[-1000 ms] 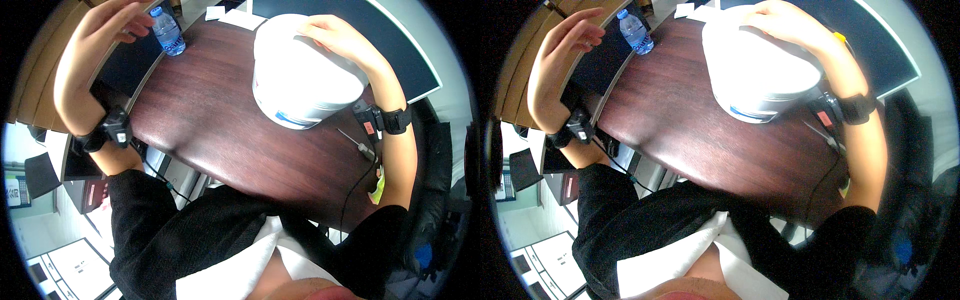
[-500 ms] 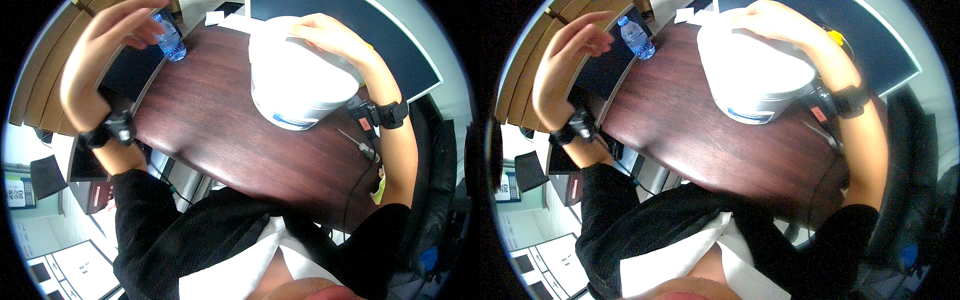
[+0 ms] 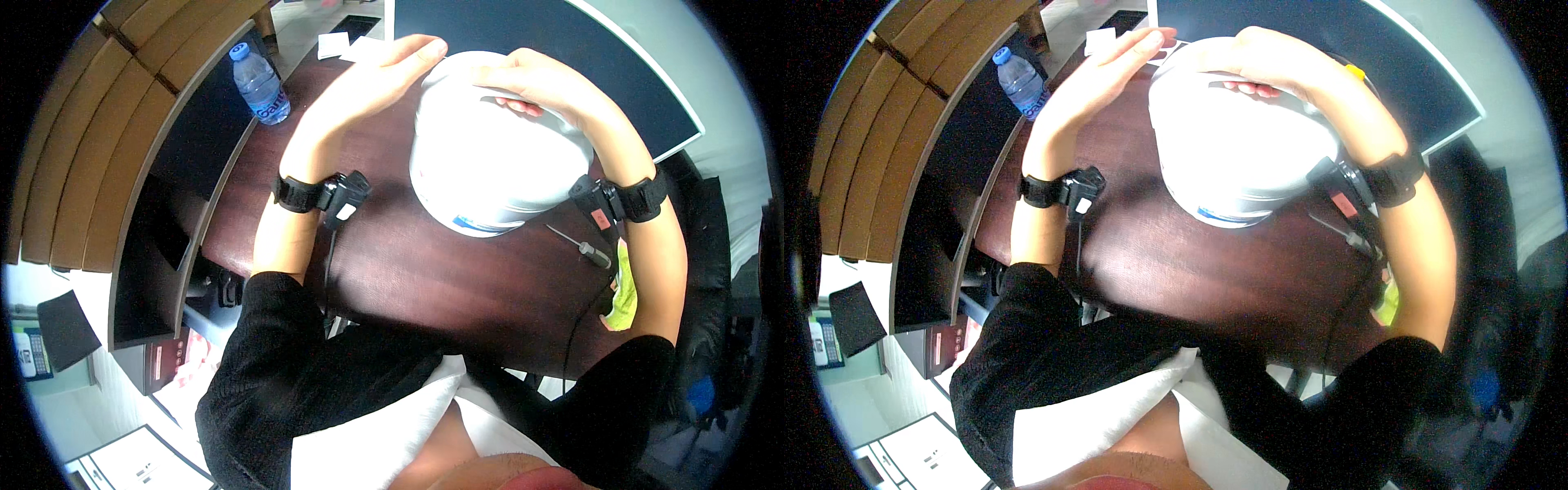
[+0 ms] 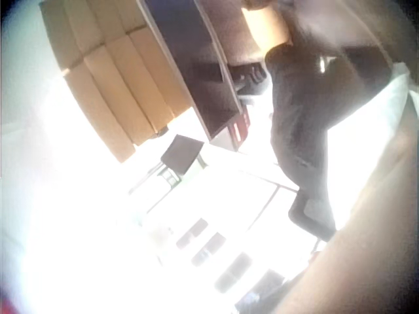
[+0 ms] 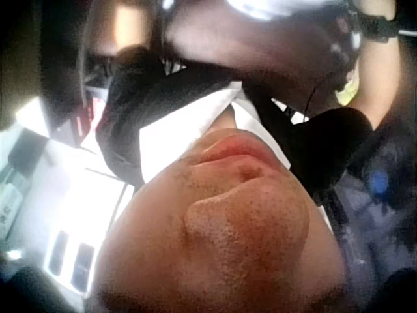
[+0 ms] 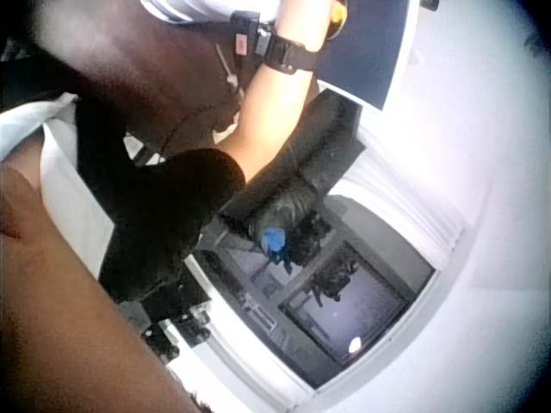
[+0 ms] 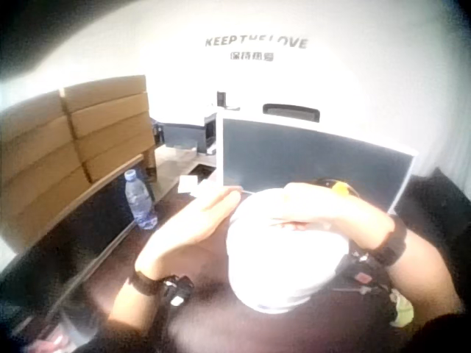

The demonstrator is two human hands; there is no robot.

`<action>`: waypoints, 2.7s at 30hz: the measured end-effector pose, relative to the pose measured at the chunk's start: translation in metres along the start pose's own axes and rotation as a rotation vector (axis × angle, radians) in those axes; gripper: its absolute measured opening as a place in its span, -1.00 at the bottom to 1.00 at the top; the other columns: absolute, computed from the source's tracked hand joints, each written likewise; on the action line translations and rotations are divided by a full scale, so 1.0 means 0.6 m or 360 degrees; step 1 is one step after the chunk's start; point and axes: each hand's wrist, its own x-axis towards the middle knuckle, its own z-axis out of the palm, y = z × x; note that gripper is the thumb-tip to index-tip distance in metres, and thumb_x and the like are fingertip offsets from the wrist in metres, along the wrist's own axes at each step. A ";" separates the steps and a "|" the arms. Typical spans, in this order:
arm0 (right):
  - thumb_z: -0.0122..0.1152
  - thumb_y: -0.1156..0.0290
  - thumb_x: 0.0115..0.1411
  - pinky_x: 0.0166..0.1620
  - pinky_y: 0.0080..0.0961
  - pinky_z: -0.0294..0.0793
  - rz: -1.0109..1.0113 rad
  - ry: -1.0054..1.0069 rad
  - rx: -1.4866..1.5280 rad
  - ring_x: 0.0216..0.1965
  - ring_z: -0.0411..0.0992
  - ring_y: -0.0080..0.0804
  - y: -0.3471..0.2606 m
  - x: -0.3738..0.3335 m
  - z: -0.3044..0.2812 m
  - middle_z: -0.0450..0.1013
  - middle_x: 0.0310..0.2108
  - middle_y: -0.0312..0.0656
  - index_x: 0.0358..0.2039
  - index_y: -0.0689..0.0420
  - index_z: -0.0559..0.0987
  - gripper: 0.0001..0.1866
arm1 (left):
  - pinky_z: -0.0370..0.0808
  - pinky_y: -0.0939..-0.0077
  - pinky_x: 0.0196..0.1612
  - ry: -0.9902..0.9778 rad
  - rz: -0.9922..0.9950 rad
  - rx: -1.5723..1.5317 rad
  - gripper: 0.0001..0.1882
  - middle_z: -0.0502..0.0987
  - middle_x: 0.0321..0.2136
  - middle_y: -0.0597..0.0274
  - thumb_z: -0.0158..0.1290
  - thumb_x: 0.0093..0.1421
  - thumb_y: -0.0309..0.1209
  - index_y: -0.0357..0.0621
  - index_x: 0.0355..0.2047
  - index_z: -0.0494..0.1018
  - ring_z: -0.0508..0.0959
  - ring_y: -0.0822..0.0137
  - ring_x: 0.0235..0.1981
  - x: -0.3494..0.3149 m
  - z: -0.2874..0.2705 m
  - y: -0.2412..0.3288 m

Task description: The person uses a screwdriver to remove screws from the lid of a white rice cooker. They then open the lid, remove the inner steaming tray, and continue unscrewing components from the underside of the lid.

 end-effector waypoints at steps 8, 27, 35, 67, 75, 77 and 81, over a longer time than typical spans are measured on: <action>0.12 -0.02 0.18 -0.68 -0.83 0.05 0.0020 -0.0095 0.0221 -0.79 0.10 -0.81 0.010 -0.009 -0.011 0.24 -0.82 -0.49 -0.70 0.07 0.49 -0.52 | 0.22 0.33 0.18 -0.0037 -0.0188 -0.0549 -0.29 0.34 0.09 0.01 -0.36 0.29 0.15 -0.22 0.13 0.26 0.32 0.24 0.12 0.007 0.041 -0.009; 0.26 0.02 0.07 -0.43 -0.77 0.17 -0.0434 0.0540 0.0713 -0.51 0.26 -0.73 0.067 -0.077 -0.080 0.37 -0.52 -0.42 -0.28 0.21 0.53 -0.54 | 0.35 0.43 0.05 0.0054 -0.0157 -0.0487 -0.45 0.45 -0.04 -0.01 -0.18 0.28 -0.07 -0.23 0.10 0.30 0.45 0.20 -0.01 0.001 0.023 0.003; 0.30 0.15 0.06 -0.14 -0.65 0.45 -0.0330 0.0545 0.0903 -0.23 0.47 -0.57 0.145 -0.100 -0.132 0.50 -0.23 -0.20 -0.01 0.34 0.42 -0.39 | 0.34 0.56 -0.01 0.0148 0.0139 -0.0707 -0.50 0.50 -0.16 0.10 -0.11 0.26 -0.16 -0.26 0.09 0.31 0.45 0.33 -0.09 0.002 0.034 0.015; 0.16 0.34 0.16 -0.30 -0.66 0.47 -0.0347 0.1274 0.1027 -0.35 0.46 -0.55 0.102 -0.126 -0.052 0.51 -0.30 -0.21 -0.14 0.31 0.49 -0.66 | 0.45 0.74 -0.23 0.0301 0.0008 -0.1062 -0.50 0.55 -0.31 0.26 -0.01 0.15 -0.51 -0.21 0.14 0.27 0.52 0.59 -0.33 -0.003 0.068 0.102; 0.14 0.40 0.13 -0.38 -0.63 0.43 -0.0311 0.1290 0.0659 -0.45 0.42 -0.57 0.082 -0.111 -0.045 0.49 -0.47 -0.25 -0.35 0.28 0.53 -0.81 | 0.44 0.77 -0.23 0.0229 0.0098 -0.1169 -0.54 0.56 -0.28 0.23 -0.02 0.19 -0.50 -0.20 0.13 0.29 0.52 0.58 -0.32 0.016 0.063 0.140; 0.17 0.39 0.10 -0.39 -0.58 0.43 -0.0381 0.1241 0.0357 -0.47 0.42 -0.55 0.079 -0.103 -0.039 0.48 -0.51 -0.24 -0.39 0.26 0.54 -0.82 | 0.38 0.76 -0.30 0.0384 0.0010 -0.1129 -0.57 0.54 -0.26 0.21 0.01 0.18 -0.46 -0.25 0.07 0.33 0.48 0.56 -0.35 0.006 0.072 0.146; 0.20 0.35 0.06 -0.41 -0.51 0.42 -0.0506 0.1196 0.0209 -0.48 0.42 -0.50 0.096 -0.086 -0.033 0.47 -0.53 -0.19 -0.42 0.27 0.53 -0.79 | 0.25 0.95 -0.60 0.0490 -0.0062 -0.1184 -0.62 0.53 -0.37 0.29 0.02 0.20 -0.43 -0.29 0.02 0.35 0.40 0.72 -0.56 0.007 0.081 0.117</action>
